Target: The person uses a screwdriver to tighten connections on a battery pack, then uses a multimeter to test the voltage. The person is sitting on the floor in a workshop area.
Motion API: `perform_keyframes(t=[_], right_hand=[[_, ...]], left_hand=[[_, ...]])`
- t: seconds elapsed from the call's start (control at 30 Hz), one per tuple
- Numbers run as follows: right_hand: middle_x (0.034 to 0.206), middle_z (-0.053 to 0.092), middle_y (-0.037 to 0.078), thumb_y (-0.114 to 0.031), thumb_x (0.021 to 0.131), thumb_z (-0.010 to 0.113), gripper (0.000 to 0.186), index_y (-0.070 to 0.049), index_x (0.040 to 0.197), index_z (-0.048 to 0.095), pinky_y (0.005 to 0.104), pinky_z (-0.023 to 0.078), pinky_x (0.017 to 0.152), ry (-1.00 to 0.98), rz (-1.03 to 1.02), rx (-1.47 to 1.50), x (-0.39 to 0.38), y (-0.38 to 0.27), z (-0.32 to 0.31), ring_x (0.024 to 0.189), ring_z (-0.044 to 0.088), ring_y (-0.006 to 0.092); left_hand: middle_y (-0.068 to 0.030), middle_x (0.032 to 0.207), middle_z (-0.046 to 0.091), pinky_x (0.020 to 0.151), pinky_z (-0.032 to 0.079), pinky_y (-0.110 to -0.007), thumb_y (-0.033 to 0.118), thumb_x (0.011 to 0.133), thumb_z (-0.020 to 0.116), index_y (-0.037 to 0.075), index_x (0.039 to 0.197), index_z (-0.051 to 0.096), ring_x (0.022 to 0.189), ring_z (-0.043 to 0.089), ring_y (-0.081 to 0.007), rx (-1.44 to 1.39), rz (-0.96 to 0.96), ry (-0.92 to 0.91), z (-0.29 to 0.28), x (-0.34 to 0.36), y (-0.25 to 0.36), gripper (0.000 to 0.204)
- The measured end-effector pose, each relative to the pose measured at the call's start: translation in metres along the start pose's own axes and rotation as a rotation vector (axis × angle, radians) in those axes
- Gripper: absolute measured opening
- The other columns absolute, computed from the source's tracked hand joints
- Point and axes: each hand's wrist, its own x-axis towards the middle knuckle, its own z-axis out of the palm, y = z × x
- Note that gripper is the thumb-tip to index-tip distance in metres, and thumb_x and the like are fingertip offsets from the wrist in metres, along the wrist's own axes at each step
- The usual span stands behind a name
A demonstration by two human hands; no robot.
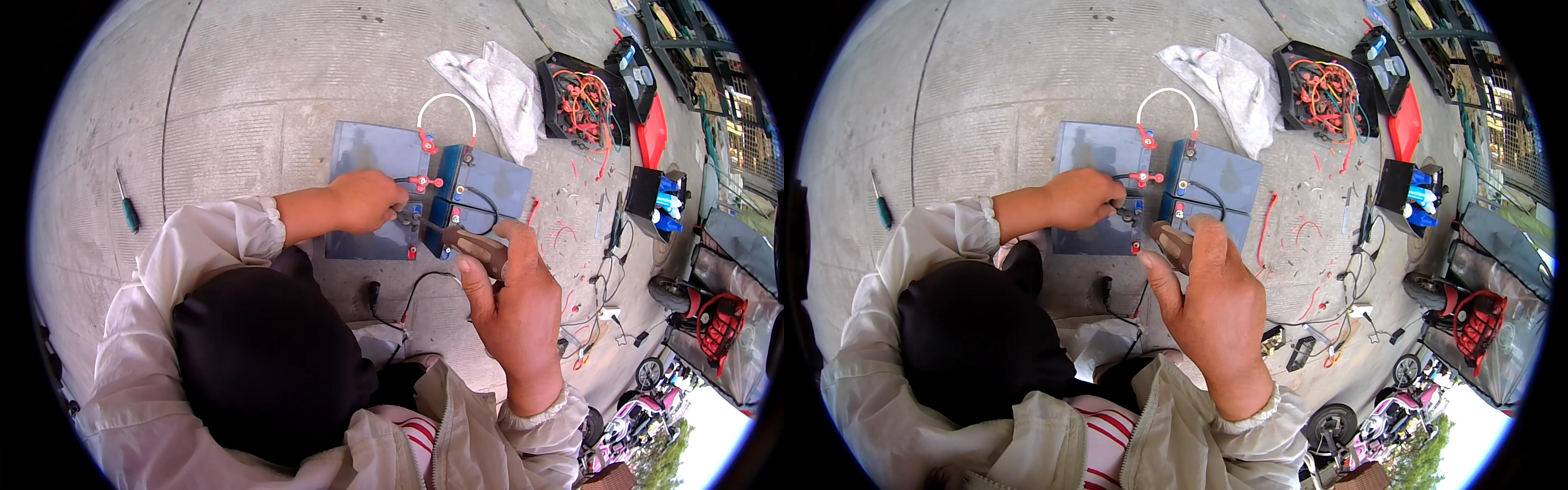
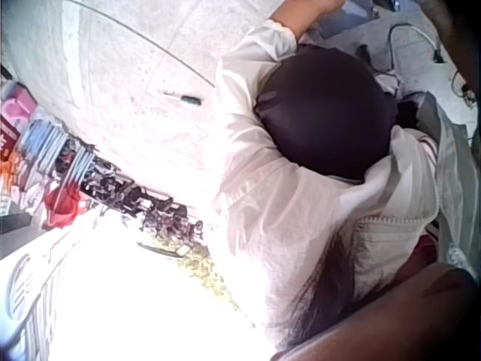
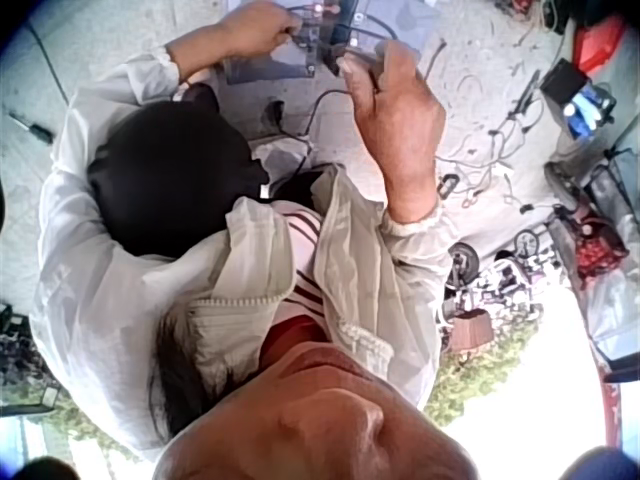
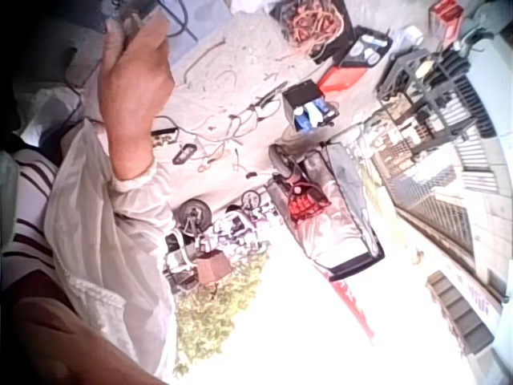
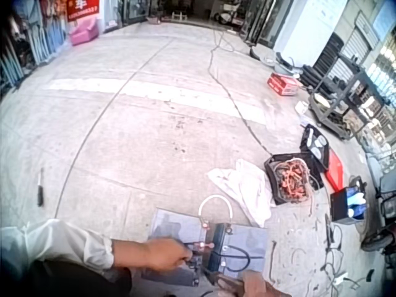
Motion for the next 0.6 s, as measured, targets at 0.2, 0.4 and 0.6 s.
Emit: perform_keyframes(t=[0.2,0.4,0.6], right_hand=[[0.084,0.064,0.012,-0.019,0.085,0.078,0.036,-0.007,0.111,0.056,0.0434,0.052,0.062,0.058,-0.214,-0.057,0.006,0.001,-0.001,0.072,0.065,0.0353],[0.093,0.062,0.014,-0.019,0.082,0.079,0.041,-0.007,0.113,0.055,0.0439,0.052,0.063,-0.005,-0.101,-0.05,0.001,0.001,0.0,0.077,0.065,0.0349],[0.093,0.062,0.014,-0.017,0.083,0.078,0.04,-0.007,0.115,0.055,0.0433,0.053,0.062,0.043,-0.232,-0.006,0.005,-0.003,-0.004,0.077,0.065,0.0347]], left_hand=[[-0.0138,0.094,0.071,0.079,0.052,-0.049,0.016,0.091,0.068,0.009,0.094,0.068,0.096,0.068,-0.0369,-0.007,0.014,0.019,0.003,0.0,-0.002,0.007],[-0.0146,0.093,0.07,0.079,0.052,-0.049,0.016,0.091,0.068,0.009,0.094,0.068,0.095,0.067,-0.0375,-0.008,0.022,0.039,0.002,0.0,-0.001,0.008],[-0.0148,0.095,0.07,0.08,0.052,-0.049,0.018,0.091,0.068,0.01,0.095,0.069,0.096,0.068,-0.0373,-0.007,0.008,0.033,0.004,0.0,-0.003,0.009]])
